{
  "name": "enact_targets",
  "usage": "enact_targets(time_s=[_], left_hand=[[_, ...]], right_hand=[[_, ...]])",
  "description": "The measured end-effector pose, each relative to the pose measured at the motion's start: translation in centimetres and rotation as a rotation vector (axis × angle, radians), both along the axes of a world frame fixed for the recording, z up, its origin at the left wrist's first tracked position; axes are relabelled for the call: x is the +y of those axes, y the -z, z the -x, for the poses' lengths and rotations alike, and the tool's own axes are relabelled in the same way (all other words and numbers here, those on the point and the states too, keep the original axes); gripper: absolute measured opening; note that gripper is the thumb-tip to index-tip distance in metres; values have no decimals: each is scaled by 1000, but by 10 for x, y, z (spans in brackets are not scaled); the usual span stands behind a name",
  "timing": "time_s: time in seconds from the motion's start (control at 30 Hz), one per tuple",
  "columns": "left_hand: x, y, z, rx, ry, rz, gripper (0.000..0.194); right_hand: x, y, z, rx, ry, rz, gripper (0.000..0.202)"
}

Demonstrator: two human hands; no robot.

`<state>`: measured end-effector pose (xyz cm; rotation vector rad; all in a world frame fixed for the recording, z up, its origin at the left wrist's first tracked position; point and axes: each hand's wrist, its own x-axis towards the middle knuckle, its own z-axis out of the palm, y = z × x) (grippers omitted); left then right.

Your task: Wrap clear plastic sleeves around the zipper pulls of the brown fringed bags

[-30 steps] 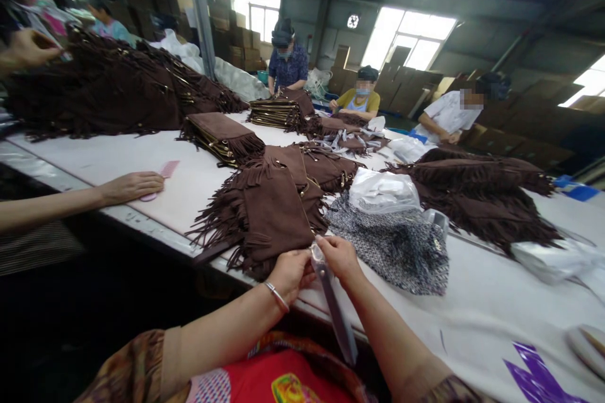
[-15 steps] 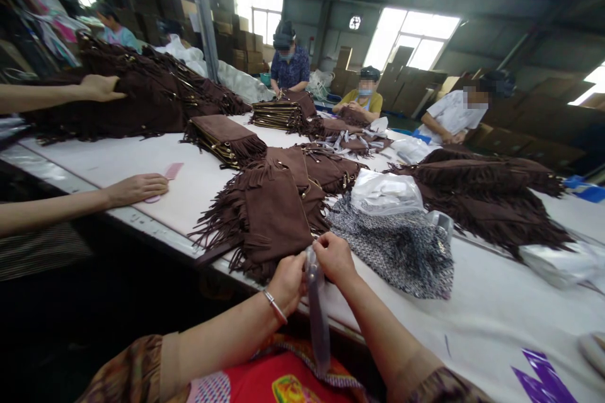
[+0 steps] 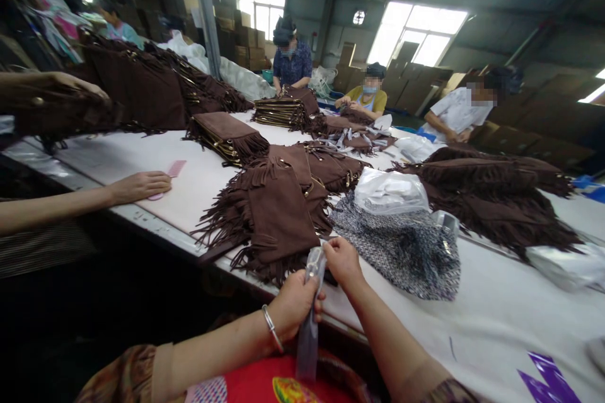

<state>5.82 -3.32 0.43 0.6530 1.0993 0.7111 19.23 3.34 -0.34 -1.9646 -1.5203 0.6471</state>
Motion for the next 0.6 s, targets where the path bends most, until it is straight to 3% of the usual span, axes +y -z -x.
enact_targets(time_s=[0.1,0.3,0.6], left_hand=[[-3,4,-4,123,41,-73,12],[-9,7,-11,201,49,-164,9],[-8,2,-7,-33,15,32,14]], right_hand=[[0,-6,-2,-8,-83,-1,37],[5,-10,7,-110,-207,-15,13],[9,5,8,-220,9,-153,17]])
